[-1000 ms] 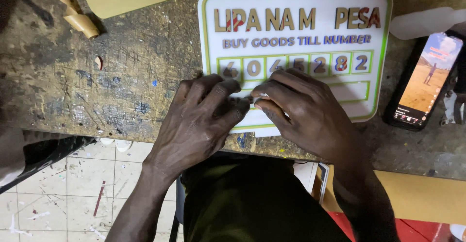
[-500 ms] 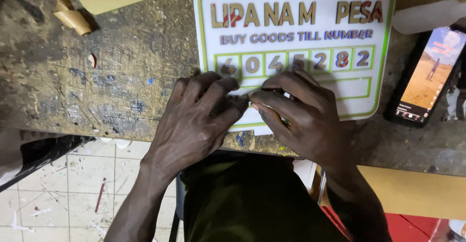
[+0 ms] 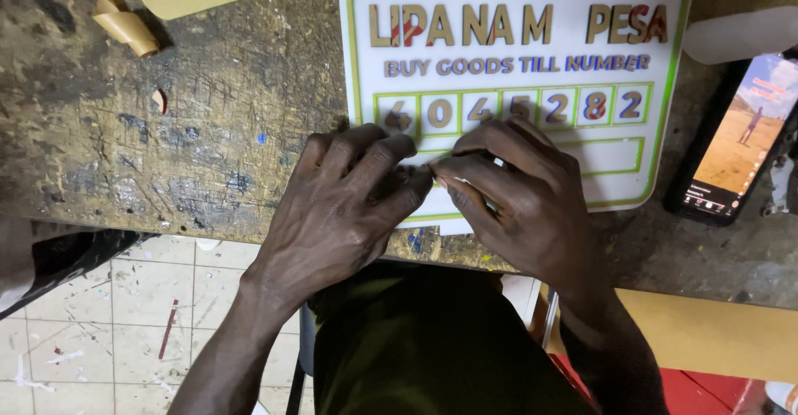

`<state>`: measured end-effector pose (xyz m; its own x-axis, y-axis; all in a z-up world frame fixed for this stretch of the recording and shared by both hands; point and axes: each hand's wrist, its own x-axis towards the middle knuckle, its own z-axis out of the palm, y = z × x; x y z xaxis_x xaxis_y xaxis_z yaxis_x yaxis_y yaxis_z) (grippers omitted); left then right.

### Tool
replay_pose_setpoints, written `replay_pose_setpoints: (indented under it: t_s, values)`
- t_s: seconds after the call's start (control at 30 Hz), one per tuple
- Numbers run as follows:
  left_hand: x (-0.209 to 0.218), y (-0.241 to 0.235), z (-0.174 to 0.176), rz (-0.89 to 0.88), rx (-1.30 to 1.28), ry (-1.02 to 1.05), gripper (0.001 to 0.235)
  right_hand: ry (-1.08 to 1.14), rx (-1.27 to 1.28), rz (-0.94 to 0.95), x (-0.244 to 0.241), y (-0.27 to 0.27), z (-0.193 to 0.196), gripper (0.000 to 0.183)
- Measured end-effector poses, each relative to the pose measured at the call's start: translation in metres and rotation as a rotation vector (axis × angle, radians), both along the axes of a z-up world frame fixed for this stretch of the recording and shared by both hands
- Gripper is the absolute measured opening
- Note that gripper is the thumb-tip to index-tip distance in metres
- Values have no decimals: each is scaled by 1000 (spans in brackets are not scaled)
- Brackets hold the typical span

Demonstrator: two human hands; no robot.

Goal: Applying small letters to a sign board using glue

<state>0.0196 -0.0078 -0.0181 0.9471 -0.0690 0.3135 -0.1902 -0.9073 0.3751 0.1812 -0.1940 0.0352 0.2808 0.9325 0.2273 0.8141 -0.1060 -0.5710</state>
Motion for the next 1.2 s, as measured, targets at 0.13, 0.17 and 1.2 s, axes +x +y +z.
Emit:
replay_pose_setpoints:
  t_s: [0.13,0.17,1.2]
  values:
    - [1,1,1,-15,16,-7,46,14,-6,-5,1,-2,2,1]
    - [1,0,1,-11,20,-4,40,35,-4,-11,1,-5,2,9]
    - [4,-2,6,-4,-21,3,38,-220,-13,33,-7,-23,-6,17]
